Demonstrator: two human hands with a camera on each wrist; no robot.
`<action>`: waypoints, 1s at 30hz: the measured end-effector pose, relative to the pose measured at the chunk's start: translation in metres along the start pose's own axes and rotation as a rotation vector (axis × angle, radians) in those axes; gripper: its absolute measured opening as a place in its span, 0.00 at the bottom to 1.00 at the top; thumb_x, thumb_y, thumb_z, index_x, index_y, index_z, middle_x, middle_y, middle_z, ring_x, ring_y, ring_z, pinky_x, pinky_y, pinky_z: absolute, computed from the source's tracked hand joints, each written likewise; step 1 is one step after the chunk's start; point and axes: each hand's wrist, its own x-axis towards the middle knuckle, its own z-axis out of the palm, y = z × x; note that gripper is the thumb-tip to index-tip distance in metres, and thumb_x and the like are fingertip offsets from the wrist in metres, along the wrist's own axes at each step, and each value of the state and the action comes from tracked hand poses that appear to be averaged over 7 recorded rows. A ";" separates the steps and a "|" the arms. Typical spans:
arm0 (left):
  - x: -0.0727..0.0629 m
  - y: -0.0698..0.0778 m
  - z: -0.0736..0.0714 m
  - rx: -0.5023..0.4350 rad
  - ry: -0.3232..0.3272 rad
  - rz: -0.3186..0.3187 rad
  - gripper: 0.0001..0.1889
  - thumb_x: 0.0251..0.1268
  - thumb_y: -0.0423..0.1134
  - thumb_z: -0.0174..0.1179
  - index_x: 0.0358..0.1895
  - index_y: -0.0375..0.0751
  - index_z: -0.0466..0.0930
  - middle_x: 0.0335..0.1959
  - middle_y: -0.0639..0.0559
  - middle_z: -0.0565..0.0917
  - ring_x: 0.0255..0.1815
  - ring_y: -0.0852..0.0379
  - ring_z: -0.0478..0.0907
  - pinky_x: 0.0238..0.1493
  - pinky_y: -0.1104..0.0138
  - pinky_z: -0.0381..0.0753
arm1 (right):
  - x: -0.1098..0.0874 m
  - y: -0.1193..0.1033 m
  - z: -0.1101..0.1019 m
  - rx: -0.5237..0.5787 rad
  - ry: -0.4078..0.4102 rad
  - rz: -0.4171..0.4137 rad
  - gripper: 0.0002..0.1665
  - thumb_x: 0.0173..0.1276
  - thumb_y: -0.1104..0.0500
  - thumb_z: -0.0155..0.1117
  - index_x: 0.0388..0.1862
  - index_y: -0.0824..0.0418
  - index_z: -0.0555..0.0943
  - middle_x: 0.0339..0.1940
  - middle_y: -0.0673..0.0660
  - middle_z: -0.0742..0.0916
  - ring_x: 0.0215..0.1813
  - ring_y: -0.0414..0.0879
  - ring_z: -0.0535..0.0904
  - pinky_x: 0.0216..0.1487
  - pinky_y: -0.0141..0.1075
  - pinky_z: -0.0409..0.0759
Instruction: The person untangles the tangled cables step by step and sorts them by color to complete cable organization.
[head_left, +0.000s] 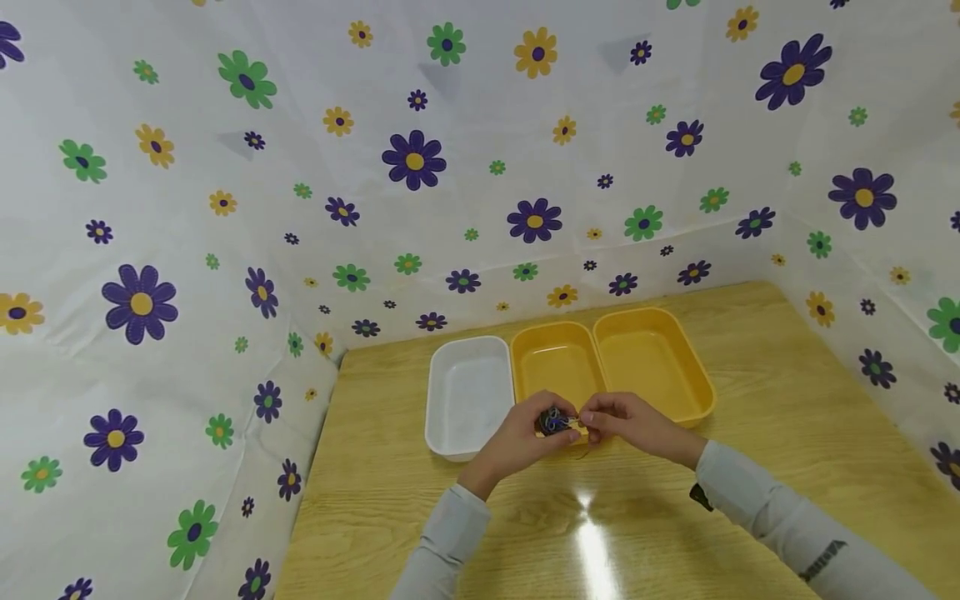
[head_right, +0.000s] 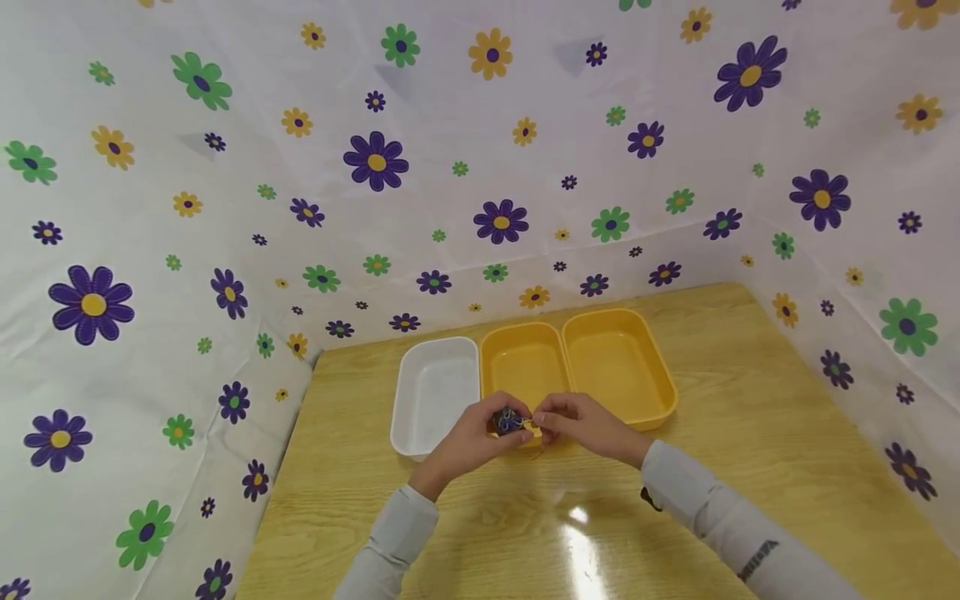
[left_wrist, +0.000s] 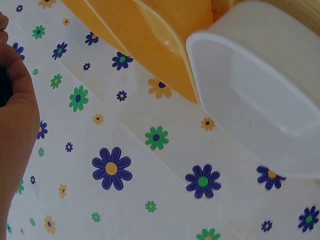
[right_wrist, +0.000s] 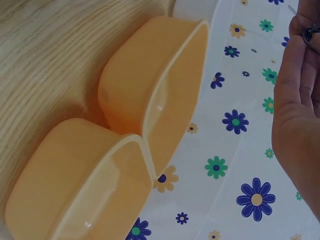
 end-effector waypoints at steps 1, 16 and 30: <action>0.000 0.000 0.000 -0.028 0.004 -0.010 0.12 0.72 0.39 0.67 0.55 0.46 0.80 0.53 0.50 0.83 0.42 0.62 0.78 0.43 0.70 0.81 | 0.000 -0.002 0.000 0.005 0.002 0.001 0.16 0.84 0.59 0.52 0.51 0.73 0.80 0.36 0.56 0.85 0.39 0.46 0.84 0.48 0.40 0.87; -0.002 -0.006 0.002 -0.170 0.045 0.059 0.10 0.73 0.36 0.66 0.51 0.40 0.80 0.43 0.44 0.83 0.33 0.63 0.78 0.35 0.71 0.82 | -0.005 -0.005 -0.001 -0.159 0.046 -0.067 0.09 0.84 0.60 0.54 0.46 0.64 0.79 0.33 0.52 0.77 0.32 0.41 0.69 0.34 0.33 0.69; -0.008 -0.010 0.002 -0.278 0.059 0.139 0.07 0.74 0.29 0.63 0.49 0.31 0.78 0.38 0.30 0.83 0.32 0.47 0.82 0.37 0.66 0.86 | -0.013 -0.011 0.002 -0.230 0.088 -0.109 0.07 0.84 0.61 0.52 0.47 0.61 0.78 0.33 0.52 0.78 0.32 0.39 0.69 0.34 0.34 0.70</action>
